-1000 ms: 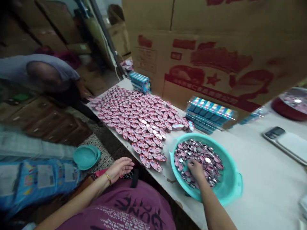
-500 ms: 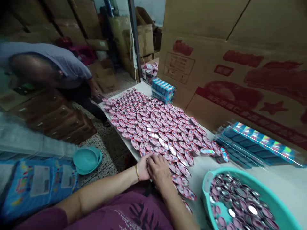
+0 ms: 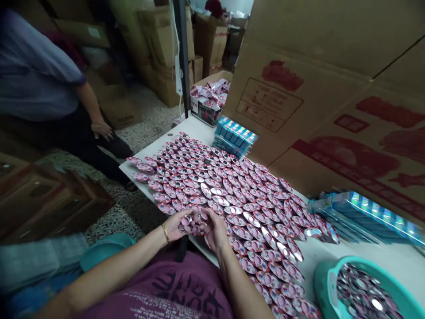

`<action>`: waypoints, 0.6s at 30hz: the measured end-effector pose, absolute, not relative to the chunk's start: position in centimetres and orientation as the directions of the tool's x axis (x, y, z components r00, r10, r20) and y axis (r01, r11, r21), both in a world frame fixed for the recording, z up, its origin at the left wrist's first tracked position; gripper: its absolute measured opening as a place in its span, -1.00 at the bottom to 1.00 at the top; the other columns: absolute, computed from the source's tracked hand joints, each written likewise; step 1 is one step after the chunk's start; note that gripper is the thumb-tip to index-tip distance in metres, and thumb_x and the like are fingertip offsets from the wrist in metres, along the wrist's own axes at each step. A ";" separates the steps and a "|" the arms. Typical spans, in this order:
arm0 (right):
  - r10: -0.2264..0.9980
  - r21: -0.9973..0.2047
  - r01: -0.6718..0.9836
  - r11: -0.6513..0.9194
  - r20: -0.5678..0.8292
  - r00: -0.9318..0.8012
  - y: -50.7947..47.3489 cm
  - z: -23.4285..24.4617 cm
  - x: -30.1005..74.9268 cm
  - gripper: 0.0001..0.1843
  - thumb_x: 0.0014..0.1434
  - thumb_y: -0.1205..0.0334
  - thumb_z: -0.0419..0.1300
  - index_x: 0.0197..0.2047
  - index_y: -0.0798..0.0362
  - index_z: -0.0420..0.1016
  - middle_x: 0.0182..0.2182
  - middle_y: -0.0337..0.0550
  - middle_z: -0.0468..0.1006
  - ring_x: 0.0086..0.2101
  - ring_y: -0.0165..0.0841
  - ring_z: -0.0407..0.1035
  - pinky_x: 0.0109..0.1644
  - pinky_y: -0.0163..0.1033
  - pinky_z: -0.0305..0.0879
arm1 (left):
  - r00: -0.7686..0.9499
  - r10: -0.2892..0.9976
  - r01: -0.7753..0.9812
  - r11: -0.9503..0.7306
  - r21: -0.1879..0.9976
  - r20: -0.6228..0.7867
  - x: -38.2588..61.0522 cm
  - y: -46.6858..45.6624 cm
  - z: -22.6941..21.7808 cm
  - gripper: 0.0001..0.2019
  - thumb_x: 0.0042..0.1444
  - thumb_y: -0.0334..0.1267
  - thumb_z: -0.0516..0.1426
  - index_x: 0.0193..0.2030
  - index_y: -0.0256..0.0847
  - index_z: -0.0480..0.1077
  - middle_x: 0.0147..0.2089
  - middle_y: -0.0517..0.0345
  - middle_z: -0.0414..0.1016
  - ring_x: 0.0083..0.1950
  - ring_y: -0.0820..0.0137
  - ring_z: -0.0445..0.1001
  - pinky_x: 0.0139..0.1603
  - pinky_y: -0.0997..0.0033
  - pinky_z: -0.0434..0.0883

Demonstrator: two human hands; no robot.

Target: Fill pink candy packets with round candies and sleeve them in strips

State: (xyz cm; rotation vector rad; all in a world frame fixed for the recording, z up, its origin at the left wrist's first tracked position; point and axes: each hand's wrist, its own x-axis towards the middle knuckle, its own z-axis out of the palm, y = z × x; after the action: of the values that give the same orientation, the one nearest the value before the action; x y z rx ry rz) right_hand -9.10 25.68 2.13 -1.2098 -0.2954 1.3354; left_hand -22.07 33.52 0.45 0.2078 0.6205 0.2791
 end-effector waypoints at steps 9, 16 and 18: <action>0.797 -0.898 -0.200 -0.391 -0.440 0.415 35.9 0.1 -1.9 -0.77 -0.22 0.29 0.23 -0.39 0.14 0.43 -0.54 -0.22 0.48 -0.49 -0.44 0.37 -0.33 -0.30 0.33 | 0.713 0.452 -0.364 0.892 0.268 -0.536 -25.4 37.6 0.0 -0.90 -0.06 -0.41 0.08 -0.34 -0.33 0.33 -0.40 0.07 0.39 -0.41 0.50 0.39 -0.58 0.64 0.21; 0.877 -0.441 0.763 -0.473 -0.149 0.457 43.4 0.1 4.0 -0.90 -0.10 0.34 0.11 -0.44 0.11 0.43 -0.41 -0.08 0.51 -0.27 -0.29 0.36 -0.18 -0.27 0.20 | 0.622 0.505 -0.419 0.860 0.290 -0.598 -24.4 38.1 -1.4 -0.88 -0.06 -0.39 0.12 -0.32 -0.30 0.34 -0.42 0.13 0.37 -0.46 0.56 0.35 -0.65 0.69 0.09; 0.891 -0.239 0.860 -0.451 -0.170 0.420 44.8 -0.2 4.0 -0.89 -0.08 0.36 0.11 -0.40 0.12 0.43 -0.37 0.00 0.51 -0.26 -0.27 0.36 -0.17 -0.26 0.18 | 0.606 0.499 -0.426 0.862 0.277 -0.620 -23.9 38.4 -1.6 -0.89 -0.06 -0.39 0.12 -0.32 -0.29 0.34 -0.43 0.14 0.37 -0.48 0.56 0.35 -0.67 0.70 0.06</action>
State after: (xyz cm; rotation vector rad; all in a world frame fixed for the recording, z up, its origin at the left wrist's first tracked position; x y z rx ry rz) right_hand 4.05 44.82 -0.21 -2.5485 -1.5788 0.4151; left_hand -23.93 38.35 -1.62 0.1049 0.7480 0.5353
